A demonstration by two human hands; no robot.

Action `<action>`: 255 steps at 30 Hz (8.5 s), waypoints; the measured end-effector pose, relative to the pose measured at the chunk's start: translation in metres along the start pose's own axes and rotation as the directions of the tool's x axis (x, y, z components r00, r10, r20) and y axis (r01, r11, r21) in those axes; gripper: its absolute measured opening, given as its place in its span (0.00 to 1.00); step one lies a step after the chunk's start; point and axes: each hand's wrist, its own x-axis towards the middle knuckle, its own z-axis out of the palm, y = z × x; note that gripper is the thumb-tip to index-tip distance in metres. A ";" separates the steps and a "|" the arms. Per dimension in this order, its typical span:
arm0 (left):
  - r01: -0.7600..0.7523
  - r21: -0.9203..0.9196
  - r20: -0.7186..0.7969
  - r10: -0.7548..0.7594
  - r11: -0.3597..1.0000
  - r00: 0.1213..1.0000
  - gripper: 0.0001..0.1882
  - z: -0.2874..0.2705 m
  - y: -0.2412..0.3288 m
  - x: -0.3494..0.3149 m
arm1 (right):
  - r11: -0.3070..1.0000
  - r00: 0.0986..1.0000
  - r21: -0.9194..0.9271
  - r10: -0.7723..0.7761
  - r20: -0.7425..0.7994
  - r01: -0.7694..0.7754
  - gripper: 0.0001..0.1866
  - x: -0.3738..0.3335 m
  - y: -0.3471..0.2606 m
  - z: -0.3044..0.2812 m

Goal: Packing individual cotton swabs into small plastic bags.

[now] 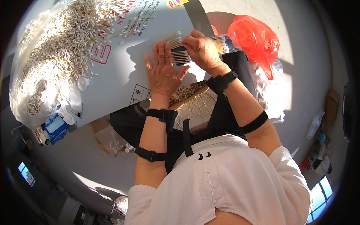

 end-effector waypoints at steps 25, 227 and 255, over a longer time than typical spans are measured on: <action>-0.001 -0.003 0.004 0.001 1.000 1.000 0.50 -0.001 0.001 0.000 | 1.000 1.000 0.014 -0.012 0.008 0.012 0.05 0.012 0.002 0.003; 0.126 -0.043 -0.075 -0.129 0.991 0.989 0.36 0.041 0.095 0.022 | 0.984 0.987 -0.117 -0.121 0.102 0.133 0.31 -0.043 0.078 -0.041; -0.037 -0.972 -0.152 -0.497 0.233 0.854 0.34 0.044 0.115 0.060 | 0.336 0.864 0.938 0.494 -0.098 -0.086 0.13 -0.035 0.063 -0.025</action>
